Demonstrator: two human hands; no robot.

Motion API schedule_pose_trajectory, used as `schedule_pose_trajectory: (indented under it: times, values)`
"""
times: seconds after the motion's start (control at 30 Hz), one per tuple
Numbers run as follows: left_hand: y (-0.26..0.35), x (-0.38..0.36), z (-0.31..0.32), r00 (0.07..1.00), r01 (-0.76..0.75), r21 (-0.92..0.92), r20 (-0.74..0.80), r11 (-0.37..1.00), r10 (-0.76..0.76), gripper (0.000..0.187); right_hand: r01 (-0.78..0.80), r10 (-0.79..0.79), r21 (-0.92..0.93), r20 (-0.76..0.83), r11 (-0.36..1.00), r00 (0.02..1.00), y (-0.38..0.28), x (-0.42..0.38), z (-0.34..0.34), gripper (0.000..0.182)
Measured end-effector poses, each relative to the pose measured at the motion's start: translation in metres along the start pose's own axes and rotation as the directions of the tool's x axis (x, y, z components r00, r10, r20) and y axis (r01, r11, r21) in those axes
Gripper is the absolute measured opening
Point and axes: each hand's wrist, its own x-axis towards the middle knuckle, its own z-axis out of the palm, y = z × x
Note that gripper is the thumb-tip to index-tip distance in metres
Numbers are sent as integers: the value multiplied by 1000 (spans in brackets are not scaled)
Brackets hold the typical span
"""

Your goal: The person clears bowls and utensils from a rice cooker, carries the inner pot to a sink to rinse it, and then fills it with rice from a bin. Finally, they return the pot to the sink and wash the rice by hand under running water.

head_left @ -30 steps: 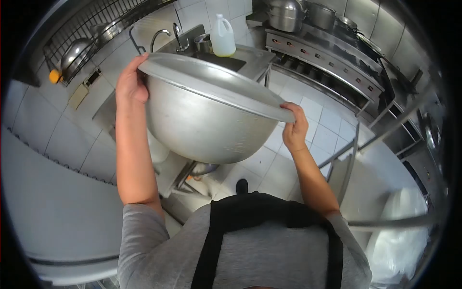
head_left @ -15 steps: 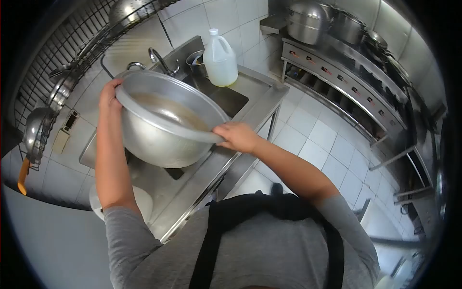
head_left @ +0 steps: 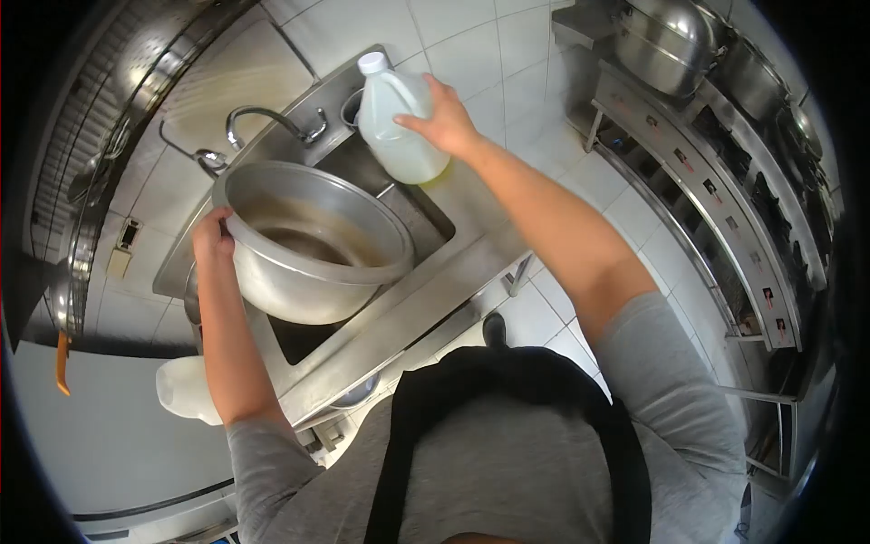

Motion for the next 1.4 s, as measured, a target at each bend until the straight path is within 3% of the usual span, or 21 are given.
schedule_pose_trajectory:
  times: [0.07, 0.17, 0.33, 0.4, 0.5, 0.57, 0.6, 0.67, 0.77, 0.8, 0.9, 0.97, 1.0, 1.07, 1.13, 1.17, 1.2, 1.27, 1.33, 1.37, 1.4]
  values:
    - [-8, 2, 0, 998, 54, -1, 25, 999, -54, 13, -168, 142, 103, 219, 980, 965, 9, 33, 0, 76]
    - [-14, 11, -11, 997, 64, 16, 34, 998, -65, 18, -187, 111, 178, 369, 966, 923, 42, 63, 25, 61]
    - [-16, -19, -5, 999, 12, 47, 46, 999, -14, 41, 17, 36, 348, -144, 937, 989, 79, 135, -24, 28]
    - [-15, -32, 1, 999, 15, 67, 32, 998, -17, 48, -121, 108, 523, 56, 844, 993, 82, 163, -108, 31]
    - [-25, -27, -12, 992, 19, 196, -128, 980, 7, 51, -294, 272, 360, 113, 885, 956, 54, 152, -211, 48]
    - [-21, -57, 24, 971, 71, 387, -238, 920, 25, 52, -271, 227, 258, 186, 928, 956, 121, 151, -249, 44]
    - [-22, -68, 34, 962, 107, 482, -272, 869, 32, 52, -250, 222, 153, 177, 956, 959, 161, 147, -253, 27]
    - [-42, -64, -12, 955, 169, 535, -297, 828, -3, 50, -203, 84, 236, 434, 950, 897, 202, 123, -241, 24]
    - [-58, -90, -14, 909, 242, 524, -416, 816, -2, 52, -210, 215, -95, 699, 973, 682, 319, 62, -197, 28]
    - [-64, -97, -2, 886, 256, 504, -464, 825, 8, 54, -135, 254, -219, 732, 966, 633, 350, 40, -183, 26]
    - [-68, -116, 40, 820, 328, 396, -570, 858, -50, 60, -184, 475, -445, 738, 877, 479, 453, -34, -142, 26]
    - [-86, -138, 102, 719, 305, 476, -683, 825, 128, 69, -92, 559, -572, 733, 815, 389, 511, -62, -116, 23]
    - [-106, -159, 84, 702, 183, 563, -649, 806, 294, 76, -45, 572, -603, 727, 796, 379, 537, -73, -102, 22]
    - [-148, -203, 115, 455, 506, 755, -645, 418, 614, 88, -116, 624, -646, 652, 754, 431, 579, -86, -68, 23]
    - [-195, -253, 137, 288, 671, 474, -875, 570, 389, 97, -230, 668, -645, 593, 728, 450, 629, -113, -28, 25]
    - [-227, -279, 135, 297, 621, 408, -913, 669, 281, 98, -306, 686, -622, 577, 721, 444, 662, -131, 0, 27]
    - [-231, -275, 189, 204, 736, 160, -979, 658, 10, 99, -380, 705, -595, 562, 708, 433, 685, -140, 22, 29]
    - [-250, -299, 176, 73, 588, -368, -862, 720, -501, 99, -520, 750, -550, 563, 654, 348, 696, -139, 66, 34]
    - [-268, -317, 144, 449, 653, -266, -618, 709, -645, 90, -623, 766, -498, 580, 603, 278, 702, -143, 113, 40]
    - [-267, -305, 161, 242, 580, -440, -710, 686, -661, 80, -637, 772, -499, 579, 588, 260, 703, -148, 138, 43]
    - [-264, -283, 200, 192, 617, -394, -764, 681, -616, 74, -633, 757, -483, 594, 605, 270, 715, -165, 165, 48]
